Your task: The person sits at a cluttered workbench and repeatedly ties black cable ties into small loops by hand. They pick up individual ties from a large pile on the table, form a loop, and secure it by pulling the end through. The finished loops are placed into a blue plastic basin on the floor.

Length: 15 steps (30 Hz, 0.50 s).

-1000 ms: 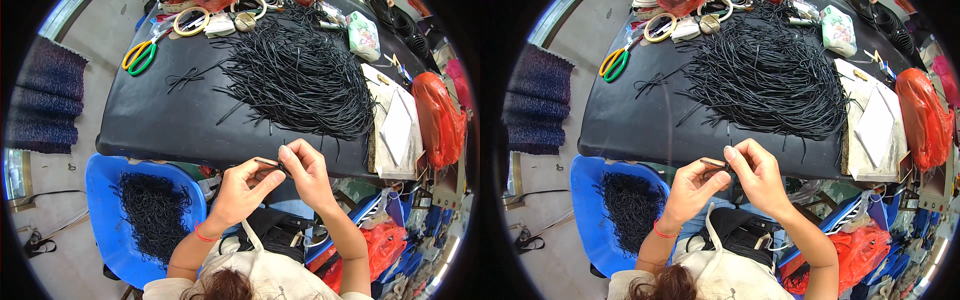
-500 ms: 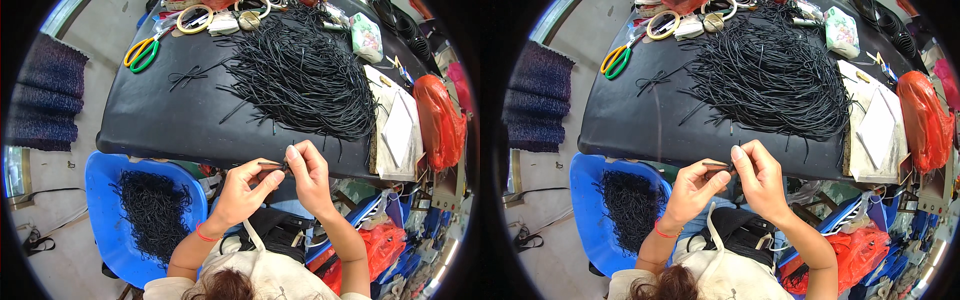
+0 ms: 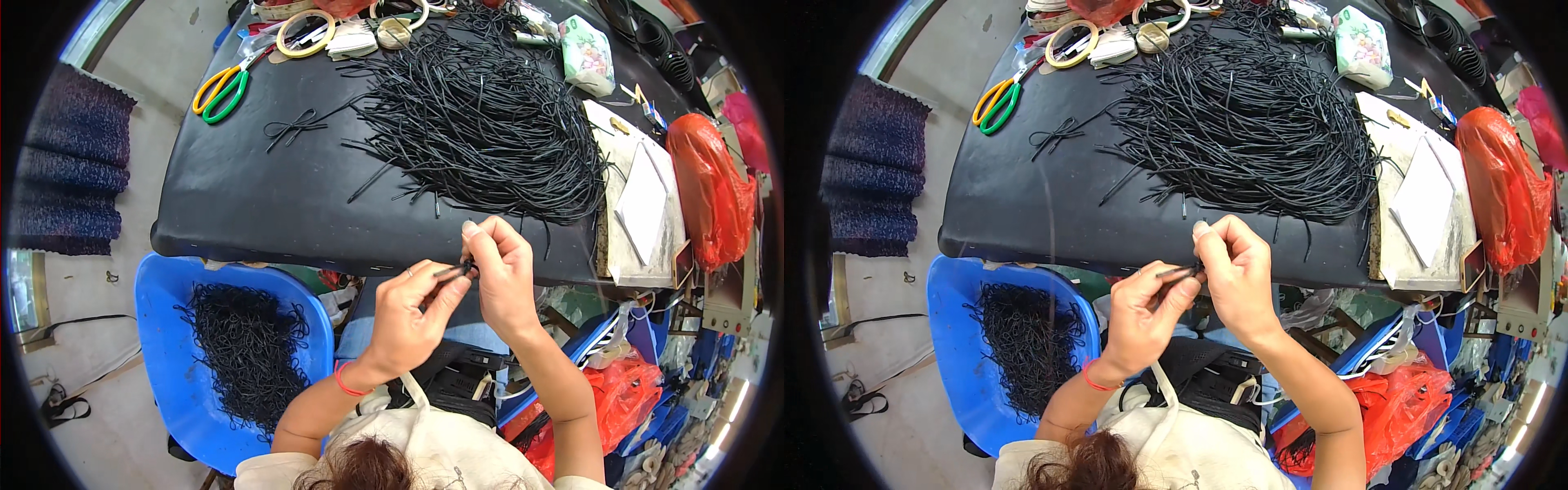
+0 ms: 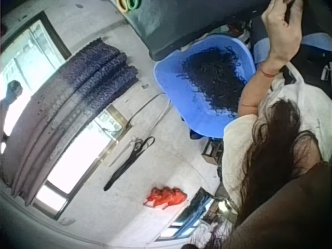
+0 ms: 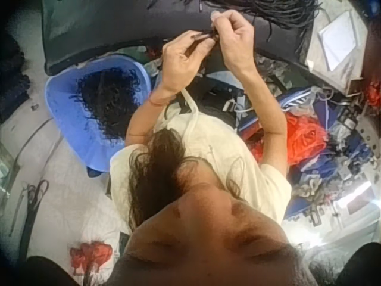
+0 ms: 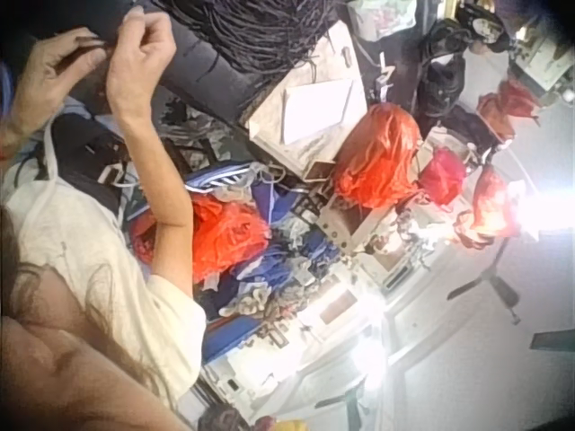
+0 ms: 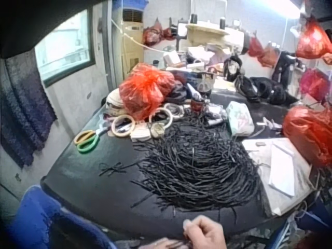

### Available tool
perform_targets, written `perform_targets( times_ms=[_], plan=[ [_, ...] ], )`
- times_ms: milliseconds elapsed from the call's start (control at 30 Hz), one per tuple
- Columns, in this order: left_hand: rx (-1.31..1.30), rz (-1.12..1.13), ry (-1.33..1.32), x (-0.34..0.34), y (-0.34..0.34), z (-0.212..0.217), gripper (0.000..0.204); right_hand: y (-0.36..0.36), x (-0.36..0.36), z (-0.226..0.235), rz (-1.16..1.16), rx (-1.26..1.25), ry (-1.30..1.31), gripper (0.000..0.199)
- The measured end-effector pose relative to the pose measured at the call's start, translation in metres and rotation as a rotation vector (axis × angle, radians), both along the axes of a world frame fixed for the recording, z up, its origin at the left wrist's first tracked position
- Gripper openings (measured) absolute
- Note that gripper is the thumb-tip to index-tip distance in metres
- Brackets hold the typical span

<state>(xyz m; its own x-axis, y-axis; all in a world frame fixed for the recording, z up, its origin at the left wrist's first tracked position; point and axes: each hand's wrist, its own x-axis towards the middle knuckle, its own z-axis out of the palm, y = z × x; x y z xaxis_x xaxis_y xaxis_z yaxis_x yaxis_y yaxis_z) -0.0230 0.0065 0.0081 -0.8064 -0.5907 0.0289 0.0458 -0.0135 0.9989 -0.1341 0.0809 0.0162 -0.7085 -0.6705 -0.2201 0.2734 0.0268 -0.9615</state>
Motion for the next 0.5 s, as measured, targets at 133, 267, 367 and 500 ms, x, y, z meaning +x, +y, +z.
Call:
perform_targets(
  times_ms=[133, 267, 367, 500],
  plan=[
    [0.372, -0.062, 0.013, 0.001, -0.017, 0.001, 0.02, 0.001, -0.006, 0.012, -0.015, 0.011, -0.132, 0.019],
    [0.42, -0.061, 0.054, 0.003, -0.018, -0.001, 0.017, 0.016, 0.002, 0.013, 0.163, 0.053, -0.013, 0.017],
    [0.407, -0.024, 0.101, 0.002, -0.013, -0.001, 0.016, 0.015, 0.003, 0.014, 0.163, 0.004, 0.038, 0.015],
    [0.311, 0.086, 0.063, 0.004, -0.004, -0.002, 0.014, 0.016, 0.013, 0.016, 0.153, 0.025, 0.052, 0.013]
  ],
)
